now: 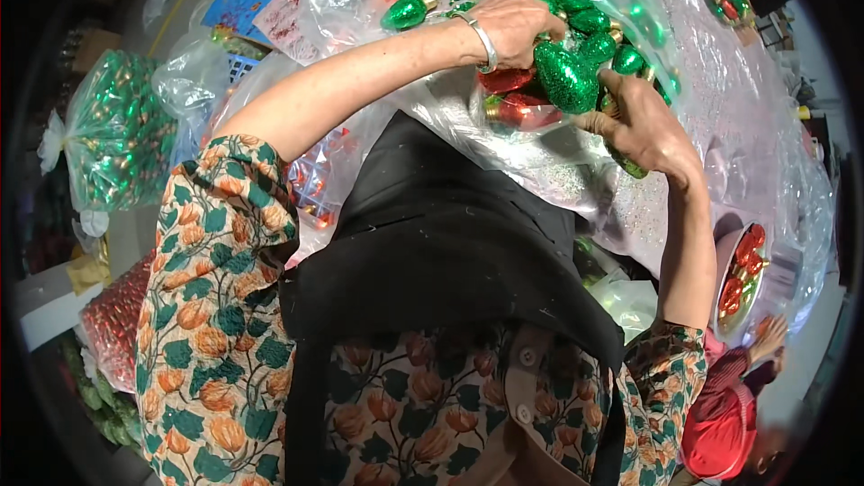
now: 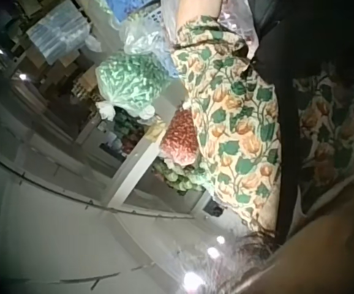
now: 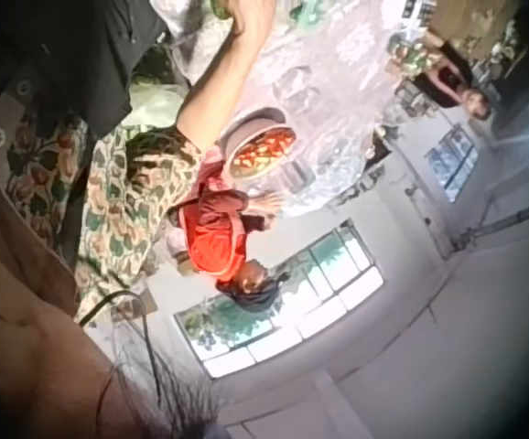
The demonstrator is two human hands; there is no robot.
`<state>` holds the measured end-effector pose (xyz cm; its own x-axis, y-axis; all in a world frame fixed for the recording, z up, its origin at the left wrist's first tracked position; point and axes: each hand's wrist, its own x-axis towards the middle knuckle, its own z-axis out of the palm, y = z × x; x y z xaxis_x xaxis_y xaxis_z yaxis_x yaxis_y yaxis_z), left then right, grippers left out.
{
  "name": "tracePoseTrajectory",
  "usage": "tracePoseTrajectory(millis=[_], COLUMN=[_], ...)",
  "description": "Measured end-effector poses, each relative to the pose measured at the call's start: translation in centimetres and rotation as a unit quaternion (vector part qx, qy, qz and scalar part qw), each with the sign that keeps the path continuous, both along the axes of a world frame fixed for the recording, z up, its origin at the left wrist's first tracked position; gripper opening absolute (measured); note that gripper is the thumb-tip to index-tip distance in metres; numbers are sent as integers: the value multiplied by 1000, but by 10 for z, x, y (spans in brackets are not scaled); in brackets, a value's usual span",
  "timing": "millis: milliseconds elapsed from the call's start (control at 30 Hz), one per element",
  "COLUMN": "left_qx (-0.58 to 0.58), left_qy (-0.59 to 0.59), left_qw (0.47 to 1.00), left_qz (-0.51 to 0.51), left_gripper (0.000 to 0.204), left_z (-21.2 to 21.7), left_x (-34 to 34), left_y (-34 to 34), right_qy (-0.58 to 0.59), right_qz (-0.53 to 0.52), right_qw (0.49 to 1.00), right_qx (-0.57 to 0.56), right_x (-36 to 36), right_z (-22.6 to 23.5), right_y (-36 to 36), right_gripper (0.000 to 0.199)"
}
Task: Sorting small green and red plastic items on a table and placing them into plastic bags.
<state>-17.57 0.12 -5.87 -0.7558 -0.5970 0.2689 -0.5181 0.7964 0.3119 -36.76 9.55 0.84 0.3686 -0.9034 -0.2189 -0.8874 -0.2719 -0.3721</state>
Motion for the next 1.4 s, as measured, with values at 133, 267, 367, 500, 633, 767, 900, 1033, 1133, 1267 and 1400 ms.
tracePoseTrajectory(millis=[133,267,367,500,633,767,900,1033,1133,1267,1400], left_qx=[27,-72,-11,27,12,37,5,-26,-22,24,42], left_qy=[3,71,69,91,137,183,278,287,236,125,61], left_qw=[999,993,997,995,990,978,957,958,970,990,996], left_qz=[47,64,41,16,23,94,77,1,-47,-61,-52], left_gripper=[19,20,25,27,26,22,18,15,17,33,47], left_z=[-10,-7,-15,-20,-24,-32,-32,-37,-30,-11,-6], left_x=[0,13,15,22,18,22,20,20,19,20,25], left_y=[-2,-4,-8,-15,-8,3,12,8,2,33,39], right_qy=[75,70,136,198,172,57,48,160,205,206,18], right_qz=[71,108,131,289,341,291,234,137,84,86,29], right_qw=[995,992,972,898,919,950,960,972,972,974,999], right_qx=[-1,-18,-138,-267,-99,-94,-146,-105,-82,-45,2], right_x=[2,3,13,40,71,64,60,60,57,46,13], right_z=[3,9,9,22,17,-7,-16,-13,-18,-18,4], right_y=[-20,-28,-32,-43,-57,-47,-32,-20,-25,-27,-45], right_gripper=[47,36,25,16,15,13,18,22,27,39,50])
